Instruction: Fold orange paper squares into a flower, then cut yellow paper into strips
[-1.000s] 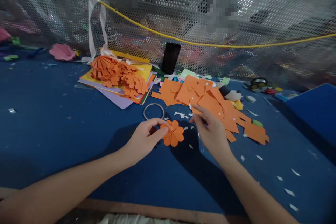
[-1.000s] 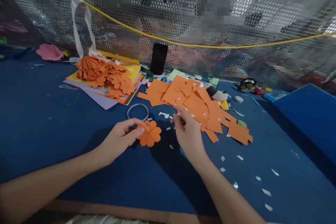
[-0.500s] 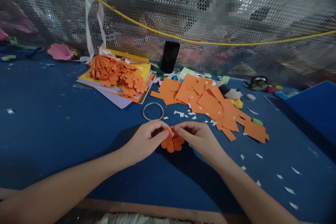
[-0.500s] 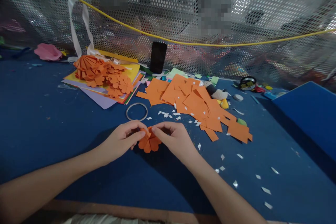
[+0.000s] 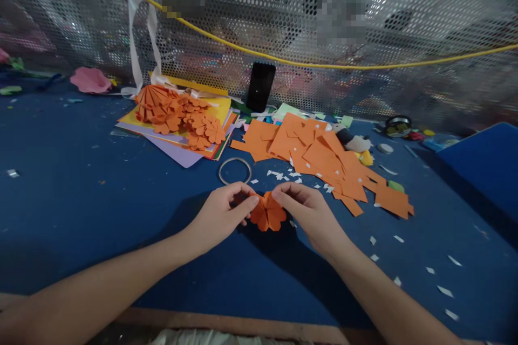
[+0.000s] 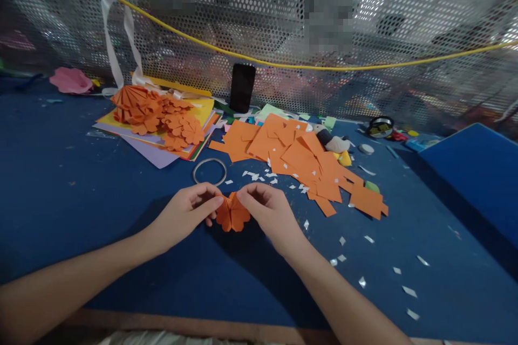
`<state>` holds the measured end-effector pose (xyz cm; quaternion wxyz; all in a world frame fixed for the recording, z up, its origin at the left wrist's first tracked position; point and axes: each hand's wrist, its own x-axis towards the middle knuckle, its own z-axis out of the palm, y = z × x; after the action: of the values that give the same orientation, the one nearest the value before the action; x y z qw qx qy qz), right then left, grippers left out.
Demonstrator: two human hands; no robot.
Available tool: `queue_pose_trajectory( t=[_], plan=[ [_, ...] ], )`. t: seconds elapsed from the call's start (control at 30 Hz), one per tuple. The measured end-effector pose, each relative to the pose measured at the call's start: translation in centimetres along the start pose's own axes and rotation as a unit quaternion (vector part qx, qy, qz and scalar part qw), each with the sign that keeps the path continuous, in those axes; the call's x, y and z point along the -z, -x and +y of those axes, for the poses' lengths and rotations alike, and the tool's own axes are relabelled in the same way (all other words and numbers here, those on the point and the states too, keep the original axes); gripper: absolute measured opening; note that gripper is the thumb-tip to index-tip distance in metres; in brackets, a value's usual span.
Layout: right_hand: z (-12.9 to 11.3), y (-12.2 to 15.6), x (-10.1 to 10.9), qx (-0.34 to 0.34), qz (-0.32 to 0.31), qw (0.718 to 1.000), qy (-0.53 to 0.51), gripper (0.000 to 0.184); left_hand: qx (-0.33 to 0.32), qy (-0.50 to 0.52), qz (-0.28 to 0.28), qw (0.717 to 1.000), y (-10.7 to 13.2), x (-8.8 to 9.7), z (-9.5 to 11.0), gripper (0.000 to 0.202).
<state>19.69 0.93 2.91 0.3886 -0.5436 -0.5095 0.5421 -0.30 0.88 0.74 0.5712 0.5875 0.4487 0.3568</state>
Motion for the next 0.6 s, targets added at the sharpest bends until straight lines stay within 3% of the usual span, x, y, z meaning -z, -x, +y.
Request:
queue_pose_trajectory(
  t=[0.27, 0.6],
  plan=[
    [0.06, 0.04, -0.61, -0.093, 0.011, 0.987, -0.128, 0.029, -0.008, -0.052, 0.02, 0.998, 0.04, 0.32, 0.28, 0.022],
    [0.1, 0.16, -0.94, -0.13, -0.003, 0.974, -0.186, 0.023, -0.004, -0.064, 0.018, 0.998, -0.05, 0.41, -0.17, 0.016]
  ],
)
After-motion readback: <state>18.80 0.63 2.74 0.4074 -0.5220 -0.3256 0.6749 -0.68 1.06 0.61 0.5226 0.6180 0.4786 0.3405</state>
